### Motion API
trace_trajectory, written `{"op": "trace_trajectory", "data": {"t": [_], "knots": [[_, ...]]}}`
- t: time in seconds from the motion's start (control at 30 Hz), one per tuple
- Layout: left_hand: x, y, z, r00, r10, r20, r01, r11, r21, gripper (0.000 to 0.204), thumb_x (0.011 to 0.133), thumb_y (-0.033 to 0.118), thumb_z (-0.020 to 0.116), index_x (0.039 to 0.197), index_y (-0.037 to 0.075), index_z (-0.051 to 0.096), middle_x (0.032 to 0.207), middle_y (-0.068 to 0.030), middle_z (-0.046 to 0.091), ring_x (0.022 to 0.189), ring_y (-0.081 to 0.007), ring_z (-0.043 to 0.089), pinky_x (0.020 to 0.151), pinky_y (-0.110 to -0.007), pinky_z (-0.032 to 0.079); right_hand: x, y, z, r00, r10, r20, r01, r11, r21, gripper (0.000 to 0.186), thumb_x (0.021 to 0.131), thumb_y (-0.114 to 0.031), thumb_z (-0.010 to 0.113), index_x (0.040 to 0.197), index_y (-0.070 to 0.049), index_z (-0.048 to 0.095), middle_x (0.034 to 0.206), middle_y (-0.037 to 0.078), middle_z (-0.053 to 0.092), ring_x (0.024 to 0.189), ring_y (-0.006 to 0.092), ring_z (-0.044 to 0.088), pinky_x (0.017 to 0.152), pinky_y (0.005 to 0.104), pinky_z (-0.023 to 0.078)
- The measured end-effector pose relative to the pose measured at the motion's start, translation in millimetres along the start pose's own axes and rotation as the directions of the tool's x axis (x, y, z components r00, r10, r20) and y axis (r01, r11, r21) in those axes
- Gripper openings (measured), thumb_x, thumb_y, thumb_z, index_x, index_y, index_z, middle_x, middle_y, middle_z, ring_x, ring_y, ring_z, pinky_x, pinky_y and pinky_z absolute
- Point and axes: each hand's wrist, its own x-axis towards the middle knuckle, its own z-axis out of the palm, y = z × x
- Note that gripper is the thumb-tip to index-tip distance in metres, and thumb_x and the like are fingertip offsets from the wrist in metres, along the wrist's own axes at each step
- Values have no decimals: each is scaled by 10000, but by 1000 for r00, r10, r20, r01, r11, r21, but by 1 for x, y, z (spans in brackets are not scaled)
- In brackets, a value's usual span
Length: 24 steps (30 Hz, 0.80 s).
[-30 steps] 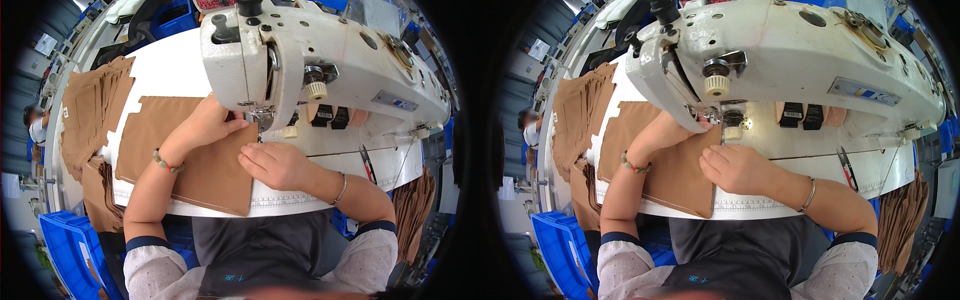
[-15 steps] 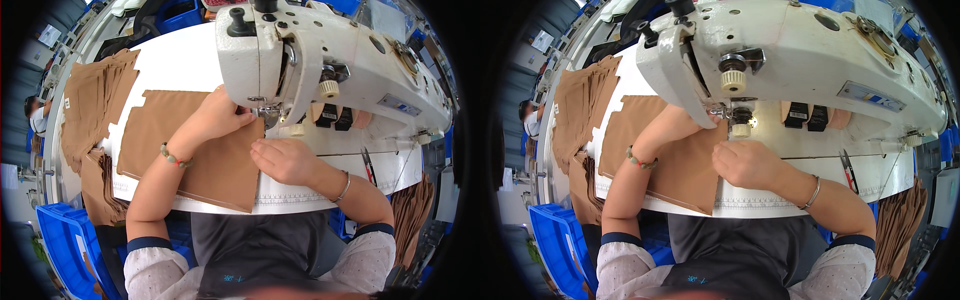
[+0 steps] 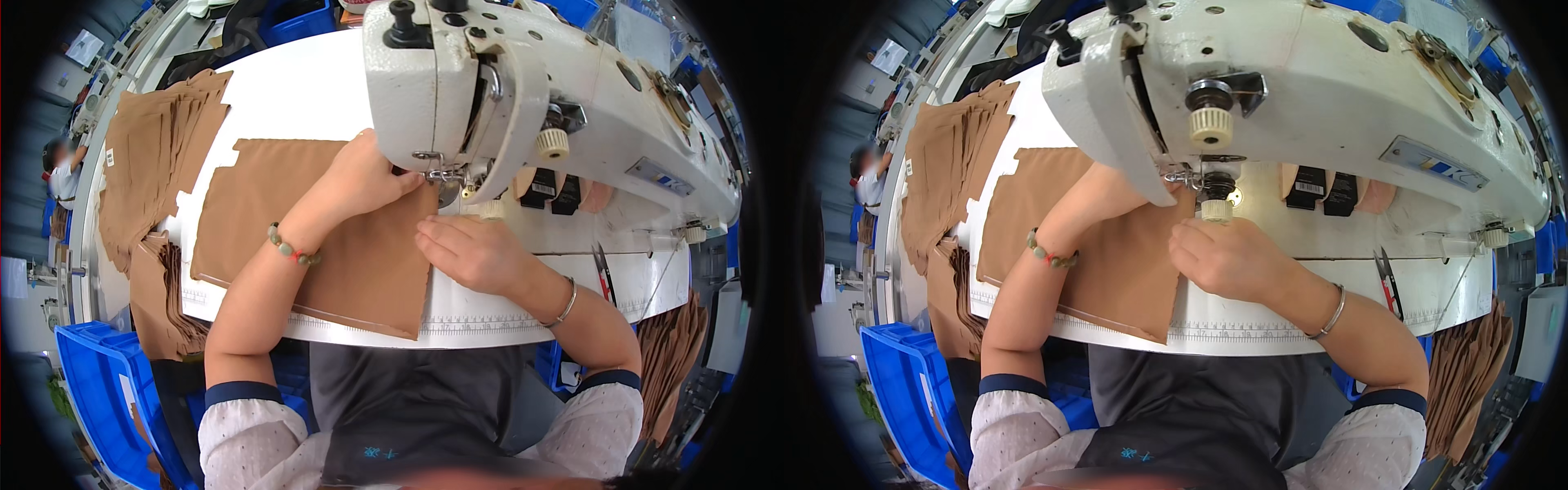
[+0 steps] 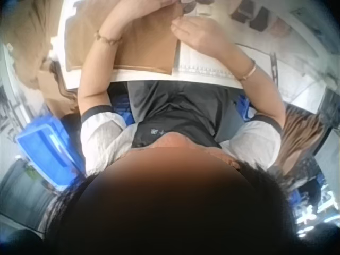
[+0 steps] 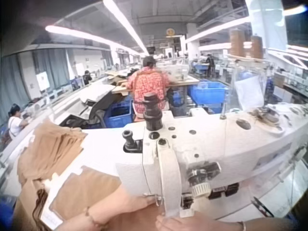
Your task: Sewing pieces of brown fabric together using an industrial sewing machine and attaching a garment label.
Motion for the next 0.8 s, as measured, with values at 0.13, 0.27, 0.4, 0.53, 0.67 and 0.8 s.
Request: {"op": "trace_trajectory", "data": {"t": [0.13,0.27,0.4,0.53,0.67,0.8], "knots": [[1,-2,1,998,43,-38,-42,999,20,274,783,119,773,1049,66,737,981,-162,733,896,-351,689,794,-410,552,2,2,2,998,-15,-68,14,1000,-15,218,736,-72,693,949,-26,686,1018,76,707,941,195,717,682,279,590],[-1,-5,1,997,22,-71,-25,999,-48,284,789,128,780,1054,44,722,947,-174,726,877,-345,686,784,-411,550,2,4,1,996,-34,-85,32,999,-21,206,719,-69,692,914,-10,663,986,76,691,937,186,702,638,274,583],[-12,-4,-3,996,-84,-5,84,994,-65,307,793,160,800,1057,29,717,1023,-173,709,933,-340,672,805,-414,540,6,1,3,991,-29,-133,32,999,21,192,708,-70,681,890,-17,651,925,68,668,883,185,694,612,285,569],[-57,17,-15,996,-68,-59,71,996,45,464,771,297,855,1100,19,683,1182,-173,658,1054,-355,627,878,-422,511,2,-17,-3,991,-89,-101,95,993,66,135,691,-111,665,796,-56,600,786,36,566,720,159,617,520,286,486],[-119,61,-22,994,96,49,-91,992,-85,661,720,400,893,1200,42,613,1298,-154,604,1281,-361,527,1033,-452,425,-2,-37,-14,987,-155,-43,159,980,122,126,703,-151,670,742,-86,568,728,15,510,644,143,556,483,275,424],[-149,89,9,994,104,-30,-99,986,136,696,645,438,916,1164,83,619,1289,-121,606,1268,-329,550,1039,-455,393,-3,-57,-21,991,-87,-106,105,980,171,118,724,-151,674,750,-88,577,711,9,492,629,143,548,485,277,422]]}}
